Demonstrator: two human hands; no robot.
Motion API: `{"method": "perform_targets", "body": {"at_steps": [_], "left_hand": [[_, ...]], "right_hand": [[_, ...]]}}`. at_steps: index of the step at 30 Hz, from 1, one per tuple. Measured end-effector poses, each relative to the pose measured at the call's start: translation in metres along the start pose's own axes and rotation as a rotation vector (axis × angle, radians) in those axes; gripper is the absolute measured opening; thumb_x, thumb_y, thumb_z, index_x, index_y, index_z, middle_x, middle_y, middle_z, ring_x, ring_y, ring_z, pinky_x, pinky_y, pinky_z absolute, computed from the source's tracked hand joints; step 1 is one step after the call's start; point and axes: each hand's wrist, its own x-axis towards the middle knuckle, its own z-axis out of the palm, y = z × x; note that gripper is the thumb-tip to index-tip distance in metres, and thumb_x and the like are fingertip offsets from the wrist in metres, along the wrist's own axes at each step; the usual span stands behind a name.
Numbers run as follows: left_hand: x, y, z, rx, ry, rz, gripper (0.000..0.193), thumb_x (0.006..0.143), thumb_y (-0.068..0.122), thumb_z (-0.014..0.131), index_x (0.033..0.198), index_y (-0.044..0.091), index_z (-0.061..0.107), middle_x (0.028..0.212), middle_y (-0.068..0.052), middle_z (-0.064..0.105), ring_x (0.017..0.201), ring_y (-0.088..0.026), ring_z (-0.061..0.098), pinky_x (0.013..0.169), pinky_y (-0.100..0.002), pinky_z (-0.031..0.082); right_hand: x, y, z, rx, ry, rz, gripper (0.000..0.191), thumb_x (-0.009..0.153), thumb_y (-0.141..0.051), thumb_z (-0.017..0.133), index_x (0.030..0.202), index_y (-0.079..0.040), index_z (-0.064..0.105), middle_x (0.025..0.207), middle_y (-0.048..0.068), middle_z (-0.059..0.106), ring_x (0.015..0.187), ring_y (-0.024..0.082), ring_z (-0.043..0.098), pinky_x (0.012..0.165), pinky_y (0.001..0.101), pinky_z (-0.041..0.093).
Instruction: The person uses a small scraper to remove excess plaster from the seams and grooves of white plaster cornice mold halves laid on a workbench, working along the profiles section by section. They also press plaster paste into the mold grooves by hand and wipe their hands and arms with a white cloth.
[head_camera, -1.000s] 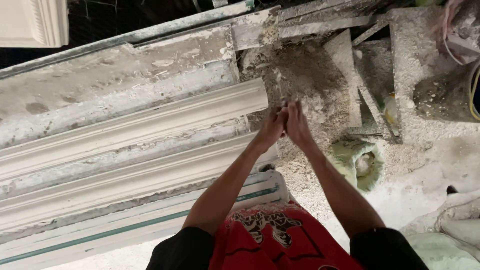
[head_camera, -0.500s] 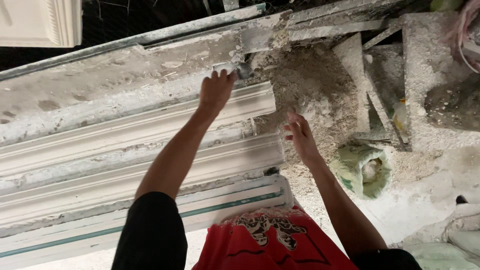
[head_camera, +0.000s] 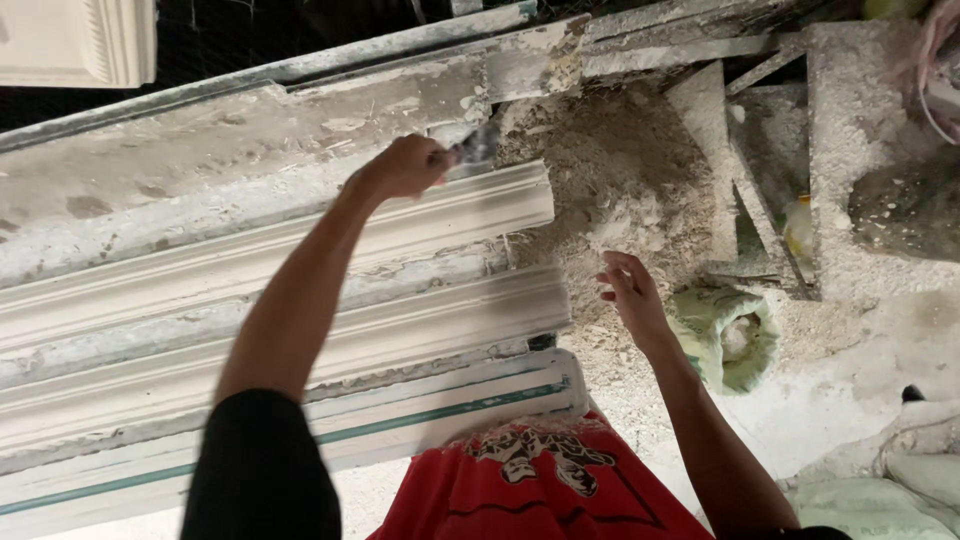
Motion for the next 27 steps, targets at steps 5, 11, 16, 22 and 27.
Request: {"method": "perform_targets", "body": {"at_steps": [5,11,16,22,27], "left_hand": [[0.010,-0.017,-0.003,-0.290,0.010,-0.154,0.037,0.101,0.040,0.059,0.107,0.006,0.073,0.097,-0.010,0.078,0.046,-0.005,0.045,0.042,-0.025,0.041],[-0.027,-0.044,-0.044,-0.087,-0.024,-0.230,0.036,0.101,0.037,0.060,0.105,0.004,0.075,0.086,-0.005,0.077,0.041,-0.007,0.035,0.037,-0.026,0.031],[0.011,0.021,-0.001,0.231,0.111,0.056,0.035,0.105,0.033,0.053,0.098,0.004,0.072,0.065,-0.011,0.063,0.044,-0.014,0.052,0.042,-0.034,0.050],[0.047,0.056,0.022,0.774,0.167,0.209,0.026,0.101,0.027,0.064,0.101,0.003,0.072,0.074,-0.013,0.069,0.060,-0.023,0.066,0.049,-0.043,0.054],[0.061,0.073,0.018,1.254,0.270,0.364,0.010,0.091,0.014,0.073,0.096,0.009,0.079,0.080,-0.005,0.073,0.070,-0.018,0.067,0.060,-0.038,0.051]], "right_hand": [[0.002,-0.010,0.003,-0.024,-0.027,-0.018,0.041,0.106,-0.028,0.048,0.139,-0.005,0.054,0.145,0.013,0.056,0.119,0.023,0.064,0.087,0.0359,0.058],[-0.015,0.004,-0.016,-0.026,0.075,0.047,0.041,0.108,-0.029,0.048,0.140,-0.005,0.053,0.138,0.015,0.060,0.115,0.025,0.066,0.084,0.0372,0.056],[-0.005,0.004,0.001,-0.070,0.014,-0.003,0.038,0.107,-0.027,0.050,0.138,-0.005,0.055,0.138,0.010,0.060,0.116,0.023,0.065,0.085,0.0354,0.056],[-0.004,-0.008,0.008,-0.078,0.019,-0.056,0.034,0.108,-0.023,0.050,0.136,-0.006,0.056,0.139,0.008,0.061,0.118,0.019,0.066,0.086,0.0334,0.057],[-0.013,-0.001,-0.007,-0.033,0.096,-0.025,0.033,0.108,-0.022,0.050,0.135,-0.006,0.057,0.140,0.008,0.061,0.115,0.021,0.066,0.085,0.0354,0.057]]}}
